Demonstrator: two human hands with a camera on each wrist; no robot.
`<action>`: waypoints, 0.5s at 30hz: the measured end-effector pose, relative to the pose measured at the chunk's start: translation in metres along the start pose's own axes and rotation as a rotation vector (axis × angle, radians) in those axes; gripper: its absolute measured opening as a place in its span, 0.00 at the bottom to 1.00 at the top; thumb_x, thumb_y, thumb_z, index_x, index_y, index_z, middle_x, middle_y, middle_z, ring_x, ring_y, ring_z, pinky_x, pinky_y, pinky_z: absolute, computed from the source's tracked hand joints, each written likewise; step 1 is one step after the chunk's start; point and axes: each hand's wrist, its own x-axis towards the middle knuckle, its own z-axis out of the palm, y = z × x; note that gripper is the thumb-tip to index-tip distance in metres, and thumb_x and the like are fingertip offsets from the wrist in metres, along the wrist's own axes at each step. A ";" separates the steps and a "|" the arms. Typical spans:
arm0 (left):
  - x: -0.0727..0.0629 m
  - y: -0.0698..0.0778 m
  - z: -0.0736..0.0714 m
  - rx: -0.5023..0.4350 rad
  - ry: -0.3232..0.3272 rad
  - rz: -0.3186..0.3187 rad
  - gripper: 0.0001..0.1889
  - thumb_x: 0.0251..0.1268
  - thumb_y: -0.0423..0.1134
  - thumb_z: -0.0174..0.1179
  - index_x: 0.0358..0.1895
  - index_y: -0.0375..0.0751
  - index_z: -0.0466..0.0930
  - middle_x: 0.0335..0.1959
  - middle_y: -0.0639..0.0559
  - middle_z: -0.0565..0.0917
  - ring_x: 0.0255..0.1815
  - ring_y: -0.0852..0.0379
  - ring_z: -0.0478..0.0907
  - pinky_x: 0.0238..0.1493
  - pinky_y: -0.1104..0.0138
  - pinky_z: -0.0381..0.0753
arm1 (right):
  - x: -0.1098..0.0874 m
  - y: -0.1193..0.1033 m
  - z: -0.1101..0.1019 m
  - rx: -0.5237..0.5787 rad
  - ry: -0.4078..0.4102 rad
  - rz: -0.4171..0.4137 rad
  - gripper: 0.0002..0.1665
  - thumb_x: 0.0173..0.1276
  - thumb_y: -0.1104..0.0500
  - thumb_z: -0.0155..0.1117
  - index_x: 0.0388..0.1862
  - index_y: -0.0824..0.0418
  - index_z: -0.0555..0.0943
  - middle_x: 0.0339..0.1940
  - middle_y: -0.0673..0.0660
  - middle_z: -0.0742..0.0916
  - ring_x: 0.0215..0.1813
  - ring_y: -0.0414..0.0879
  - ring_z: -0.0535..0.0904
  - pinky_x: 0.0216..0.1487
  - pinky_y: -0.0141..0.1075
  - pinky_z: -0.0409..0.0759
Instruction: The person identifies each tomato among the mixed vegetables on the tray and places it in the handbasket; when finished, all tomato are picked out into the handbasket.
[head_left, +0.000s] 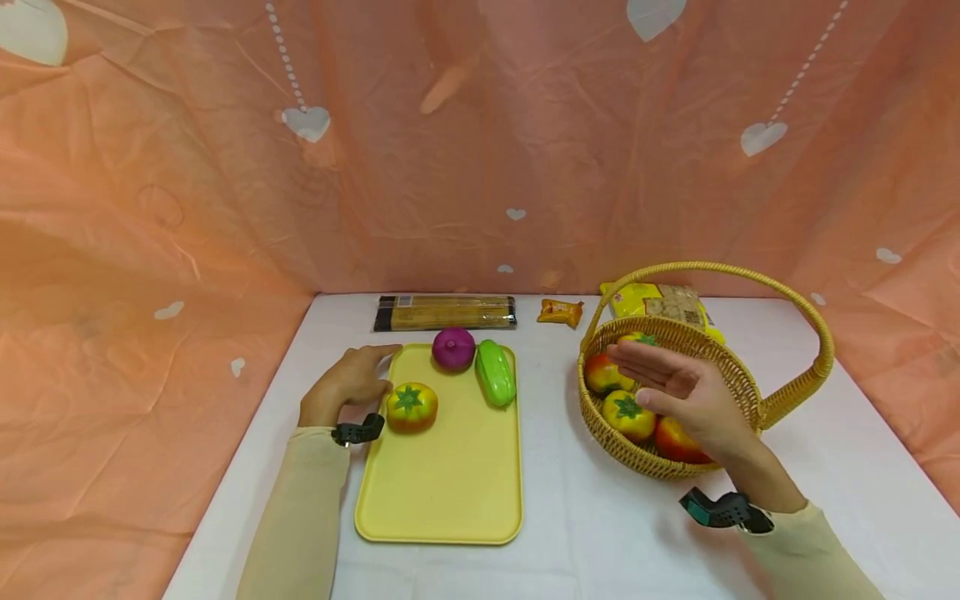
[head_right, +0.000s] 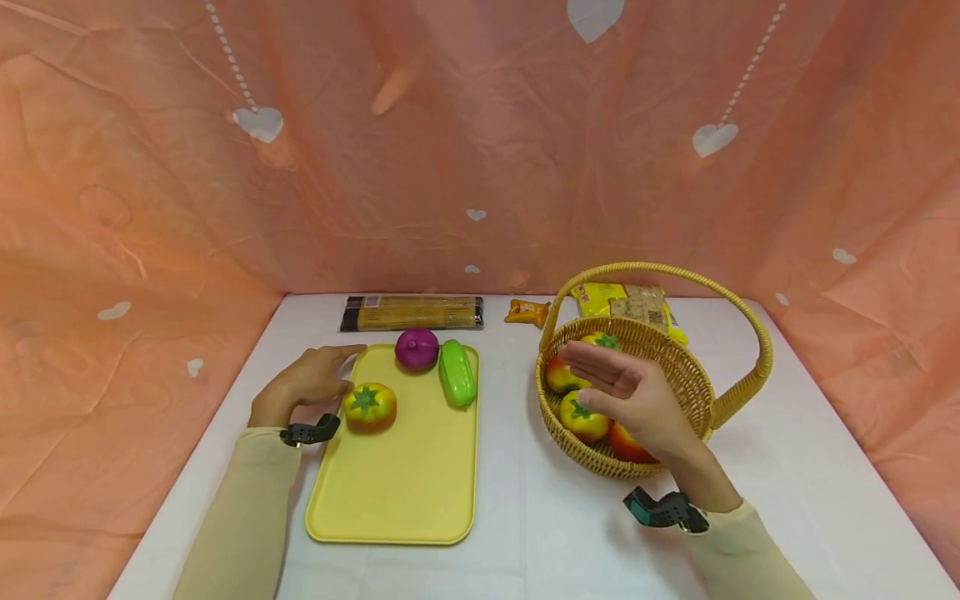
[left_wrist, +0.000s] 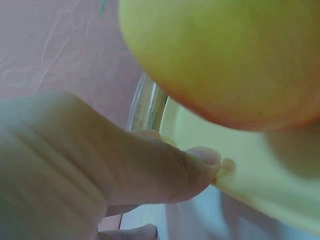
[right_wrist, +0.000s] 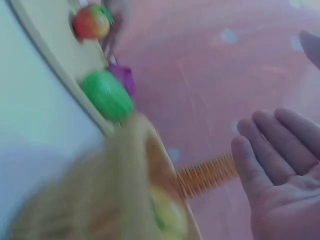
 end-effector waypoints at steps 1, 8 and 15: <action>0.000 0.000 0.000 -0.001 0.001 0.001 0.38 0.69 0.33 0.67 0.83 0.39 0.69 0.79 0.30 0.74 0.80 0.19 0.65 0.80 0.29 0.63 | 0.003 0.002 0.006 0.027 -0.024 -0.006 0.33 0.77 0.76 0.61 0.79 0.75 0.72 0.75 0.54 0.86 0.75 0.44 0.83 0.72 0.33 0.82; 0.000 -0.001 0.000 -0.001 0.007 0.014 0.39 0.68 0.34 0.67 0.83 0.39 0.70 0.78 0.30 0.75 0.79 0.19 0.66 0.80 0.29 0.63 | 0.030 0.015 0.052 0.118 -0.126 -0.029 0.34 0.80 0.64 0.68 0.80 0.75 0.72 0.75 0.57 0.86 0.75 0.47 0.83 0.74 0.36 0.80; 0.001 -0.001 0.000 0.003 0.006 0.008 0.38 0.68 0.34 0.67 0.83 0.38 0.70 0.78 0.30 0.76 0.78 0.18 0.67 0.80 0.28 0.62 | 0.055 0.025 0.094 0.120 -0.188 0.059 0.39 0.76 0.52 0.75 0.79 0.69 0.75 0.75 0.70 0.82 0.76 0.53 0.82 0.74 0.39 0.82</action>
